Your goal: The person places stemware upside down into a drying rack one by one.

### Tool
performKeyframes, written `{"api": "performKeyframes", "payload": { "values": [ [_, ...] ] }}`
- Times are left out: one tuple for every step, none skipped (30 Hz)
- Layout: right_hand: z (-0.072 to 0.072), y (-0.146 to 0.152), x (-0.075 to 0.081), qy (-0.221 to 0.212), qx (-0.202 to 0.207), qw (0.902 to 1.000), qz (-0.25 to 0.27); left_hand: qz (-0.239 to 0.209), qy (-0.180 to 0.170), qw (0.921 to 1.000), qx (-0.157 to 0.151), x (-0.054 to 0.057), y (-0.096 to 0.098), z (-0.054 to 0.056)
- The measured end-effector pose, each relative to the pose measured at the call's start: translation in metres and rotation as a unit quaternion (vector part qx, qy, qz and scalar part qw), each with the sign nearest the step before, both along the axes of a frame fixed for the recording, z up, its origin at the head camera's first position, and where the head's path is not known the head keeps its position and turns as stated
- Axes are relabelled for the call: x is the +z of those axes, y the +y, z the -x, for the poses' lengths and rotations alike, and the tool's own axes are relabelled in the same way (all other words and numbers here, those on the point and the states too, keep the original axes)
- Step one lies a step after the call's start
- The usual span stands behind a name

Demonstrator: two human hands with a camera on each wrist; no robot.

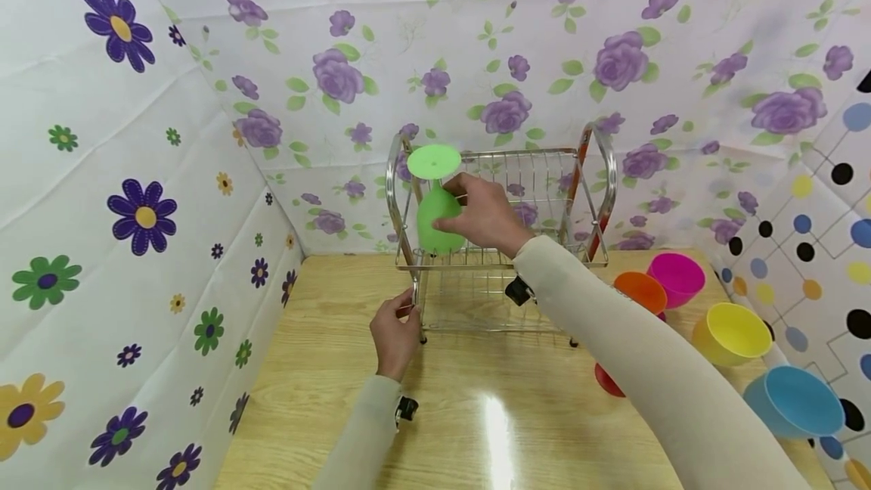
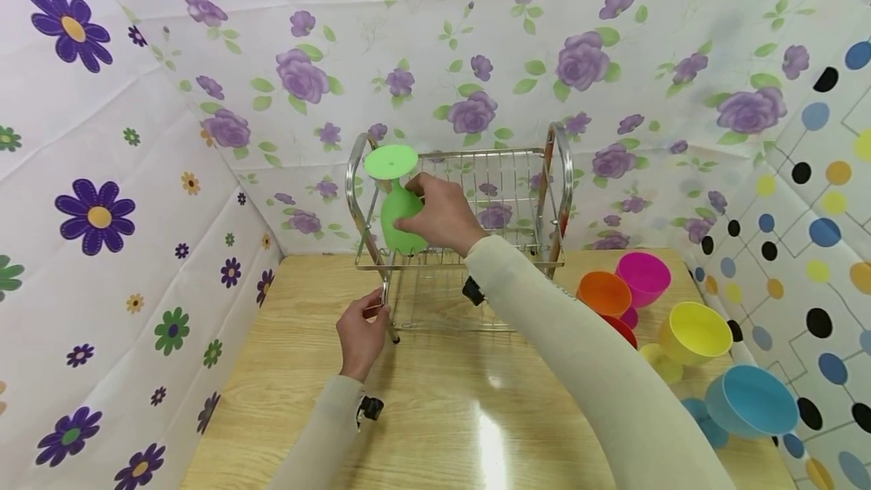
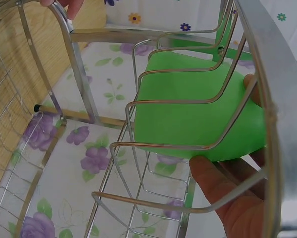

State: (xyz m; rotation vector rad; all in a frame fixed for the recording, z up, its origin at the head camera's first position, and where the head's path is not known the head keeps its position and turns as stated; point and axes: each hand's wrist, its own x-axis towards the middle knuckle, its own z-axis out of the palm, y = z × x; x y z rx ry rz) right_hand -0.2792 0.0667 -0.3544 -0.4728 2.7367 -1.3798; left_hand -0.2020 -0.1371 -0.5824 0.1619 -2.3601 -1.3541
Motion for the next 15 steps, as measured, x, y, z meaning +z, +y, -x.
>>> {"api": "performKeyframes", "payload": {
  "values": [
    [-0.0002,0.0007,-0.0006,-0.001,-0.001,1.0000,-0.002,0.001,-0.001,1.0000,-0.003,-0.0007,-0.0001,-0.0002],
    [-0.0003,0.0012,-0.0011,-0.003,-0.001,1.0000,-0.005,0.000,-0.002,1.0000,-0.007,-0.0011,-0.0003,-0.0004],
    [-0.0002,0.0015,-0.0015,-0.003,-0.002,1.0000,-0.008,-0.001,-0.002,0.9999,-0.011,-0.0012,-0.0004,-0.0008],
    [0.0002,0.0015,-0.0019,-0.004,-0.002,0.9999,-0.010,-0.003,-0.001,0.9999,-0.014,-0.0014,-0.0007,-0.0007],
    [0.0004,0.0014,-0.0020,-0.004,-0.002,0.9999,-0.012,-0.005,0.000,0.9998,-0.017,-0.0013,-0.0011,-0.0007],
    [0.0007,0.0011,-0.0020,-0.003,-0.002,0.9999,-0.013,-0.005,0.002,0.9998,-0.019,-0.0010,-0.0014,-0.0008],
    [0.0008,0.0007,-0.0017,-0.005,-0.002,0.9999,-0.012,-0.005,0.003,0.9997,-0.022,-0.0008,-0.0019,-0.0009],
    [0.0010,0.0002,-0.0014,-0.006,-0.002,0.9999,-0.010,-0.005,0.005,0.9997,-0.024,-0.0010,-0.0024,-0.0009],
    [0.0010,-0.0002,-0.0011,-0.009,-0.002,0.9999,-0.008,-0.004,0.005,0.9996,-0.026,-0.0009,-0.0029,-0.0011],
    [0.0012,-0.0008,-0.0004,-0.011,-0.002,0.9999,-0.005,-0.002,0.004,0.9996,-0.027,-0.0007,-0.0036,-0.0009],
    [0.0012,-0.0012,0.0002,-0.013,-0.002,0.9999,-0.004,-0.001,0.003,0.9996,-0.029,-0.0005,-0.0040,-0.0010],
    [0.0014,-0.0014,0.0009,-0.015,-0.003,0.9999,-0.005,0.001,0.002,0.9995,-0.031,-0.0003,-0.0044,-0.0010],
    [0.0014,-0.0014,0.0014,-0.018,-0.005,0.9998,-0.005,0.002,0.000,0.9994,-0.033,-0.0004,-0.0047,-0.0010],
    [0.0015,-0.0010,0.0018,-0.020,-0.008,0.9997,-0.007,0.003,0.000,0.9994,-0.035,-0.0003,-0.0049,-0.0010],
    [0.0013,-0.0003,0.0021,-0.022,-0.011,0.9997,-0.009,0.003,0.000,0.9993,-0.036,0.0000,-0.0050,-0.0012]
  ]
}}
